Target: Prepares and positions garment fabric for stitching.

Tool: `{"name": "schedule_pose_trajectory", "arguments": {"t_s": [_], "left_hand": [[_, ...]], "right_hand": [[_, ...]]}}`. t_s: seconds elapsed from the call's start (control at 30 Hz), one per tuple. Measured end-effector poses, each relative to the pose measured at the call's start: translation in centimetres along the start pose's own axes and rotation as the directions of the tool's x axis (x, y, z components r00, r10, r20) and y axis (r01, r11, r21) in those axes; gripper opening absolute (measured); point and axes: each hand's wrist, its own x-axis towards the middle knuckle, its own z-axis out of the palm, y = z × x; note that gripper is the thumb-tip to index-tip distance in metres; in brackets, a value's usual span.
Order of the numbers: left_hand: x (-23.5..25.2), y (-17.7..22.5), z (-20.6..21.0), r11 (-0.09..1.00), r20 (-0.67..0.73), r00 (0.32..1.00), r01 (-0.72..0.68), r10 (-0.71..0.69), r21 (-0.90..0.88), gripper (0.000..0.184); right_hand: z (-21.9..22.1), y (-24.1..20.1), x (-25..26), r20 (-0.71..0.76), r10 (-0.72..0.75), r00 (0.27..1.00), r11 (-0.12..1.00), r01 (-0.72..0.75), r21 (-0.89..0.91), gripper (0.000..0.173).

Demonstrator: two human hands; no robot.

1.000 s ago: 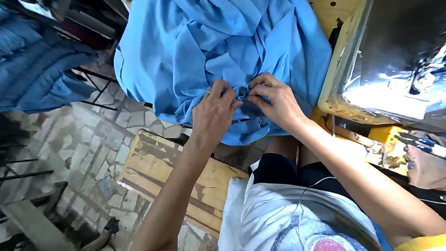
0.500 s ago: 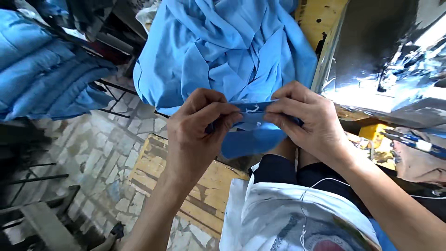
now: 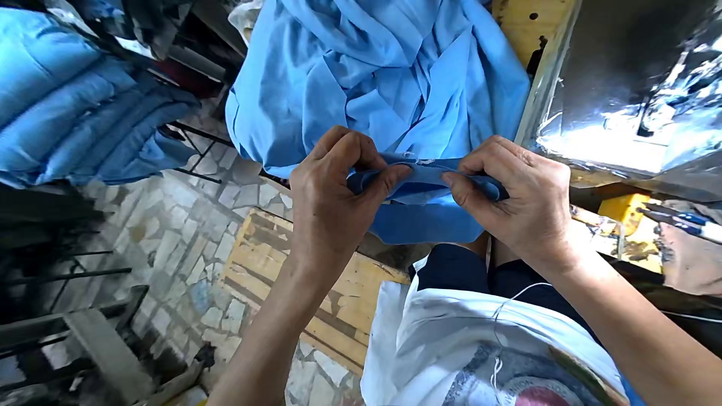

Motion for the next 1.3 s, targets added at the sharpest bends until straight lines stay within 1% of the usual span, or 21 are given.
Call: {"name": "schedule_pose_trajectory", "arguments": {"t_s": [0.1, 0.2, 0.33, 0.43, 0.47, 0.53, 0.6, 0.67, 0.7, 0.77, 0.8, 0.83, 0.87, 0.9, 0.97, 1.03, 1.1, 1.13, 1.17, 1.23, 1.3], "left_hand": [[0.0, -0.1, 0.3, 0.999, -0.031, 1.000, -0.004, 0.005, 0.044, 0.019], [-0.1, 0.2, 0.5, 0.991, -0.027, 1.000, 0.007, -0.003, 0.132, 0.021], [-0.3, 0.2, 1.1, 0.984, -0.053, 0.993, -0.092, 0.101, 0.150, 0.014], [-1.0, 0.3, 1.3, 0.974, -0.072, 0.977, -0.193, 0.202, 0.117, 0.011], [-1.6, 0.0, 1.5, 0.971, -0.073, 0.973, -0.208, 0.217, 0.120, 0.011], [-3.3, -1.8, 2.4, 0.967, -0.069, 0.980, -0.169, 0.185, 0.191, 0.013], [-5.6, -5.1, 3.7, 0.973, -0.096, 0.991, -0.065, 0.088, 0.220, 0.019], [-7.0, -6.8, 2.8, 0.996, -0.131, 0.991, 0.004, 0.008, 0.092, 0.025], [-6.9, -6.4, 1.6, 1.000, -0.131, 0.991, 0.003, -0.003, 0.000, 0.025], [-4.6, -3.0, -0.2, 0.983, -0.119, 0.992, -0.053, 0.032, -0.177, 0.020], [-2.8, -0.7, -0.3, 0.970, -0.113, 0.991, -0.090, 0.066, -0.225, 0.018], [-0.8, 1.2, 0.3, 0.965, -0.073, 0.991, -0.126, 0.111, -0.232, 0.017], [1.1, 2.7, 1.6, 0.973, 0.002, 0.988, -0.151, 0.154, -0.175, 0.018], [3.0, 4.3, 3.6, 0.983, 0.097, 0.979, -0.171, 0.178, -0.072, 0.020], [6.0, 6.9, 8.7, 0.979, 0.228, 0.956, -0.199, 0.184, 0.042, 0.020], [7.8, 8.6, 12.4, 0.981, 0.322, 0.937, -0.172, 0.137, 0.084, 0.015], [8.8, 9.7, 14.3, 0.986, 0.343, 0.931, -0.153, 0.121, 0.068, 0.010], [9.3, 10.2, 14.9, 0.988, 0.336, 0.936, -0.139, 0.107, 0.071, 0.012], [9.8, 10.6, 15.6, 0.990, 0.319, 0.944, -0.114, 0.082, 0.084, 0.016], [10.8, 10.4, 17.3, 0.990, 0.238, 0.969, -0.091, 0.063, 0.110, 0.024], [11.2, 10.1, 17.9, 0.978, 0.202, 0.974, -0.137, 0.103, 0.159, 0.030]], "right_hand": [[0.2, 0.0, 0.0, -0.007, 0.008, 1.000, 1.000, -0.008, -0.008, 0.011], [0.3, -0.2, 0.0, -0.004, 0.021, 1.000, 0.999, -0.022, -0.042, 0.011], [0.0, -1.0, 0.2, 0.046, 0.089, 0.995, 0.994, -0.086, -0.071, 0.009], [0.2, -1.5, 0.2, 0.101, 0.089, 0.991, 0.996, -0.091, 0.013, 0.025], [0.8, -1.5, 0.1, 0.113, 0.086, 0.990, 0.996, -0.089, 0.027, 0.022], [2.5, -1.1, -0.8, 0.135, 0.134, 0.982, 0.990, -0.138, 0.019, 0.011], [3.8, -0.6, -2.1, 0.150, 0.216, 0.965, 0.975, -0.221, 0.024, 0.012], [4.0, -1.7, -2.6, 0.132, 0.246, 0.960, 0.956, -0.263, 0.131, 0.016], [3.5, -3.0, -2.6, 0.090, 0.234, 0.968, 0.943, -0.248, 0.220, 0.015], [1.1, -5.7, -2.2, -0.038, 0.210, 0.977, 0.894, -0.176, 0.411, 0.012], [-0.5, -6.3, -2.1, -0.097, 0.242, 0.965, 0.855, -0.165, 0.491, 0.011], [-1.9, -6.1, -2.4, -0.149, 0.312, 0.938, 0.820, -0.187, 0.542, 0.011], [-3.0, -5.2, -3.1, -0.186, 0.414, 0.891, 0.784, -0.245, 0.570, 0.012], [-3.9, -3.8, -4.2, -0.193, 0.538, 0.821, 0.722, -0.330, 0.609, 0.012], [-5.2, -1.3, -6.9, -0.149, 0.750, 0.644, 0.558, -0.496, 0.665, 0.012], [-6.0, 0.2, -8.5, -0.154, 0.852, 0.501, 0.458, -0.568, 0.684, 0.010], [-6.9, 1.1, -8.7, -0.170, 0.900, 0.401, 0.397, -0.596, 0.698, 0.011], [-7.3, 1.4, -8.4, -0.172, 0.906, 0.386, 0.385, -0.587, 0.712, 0.012], [-7.6, 1.7, -8.2, -0.176, 0.903, 0.391, 0.388, -0.571, 0.724, 0.014], [-7.8, 2.2, -8.1, -0.192, 0.876, 0.442, 0.430, -0.537, 0.726, 0.015], [-7.9, 2.0, -8.3, -0.167, 0.853, 0.494, 0.457, -0.554, 0.696, 0.011]]}}
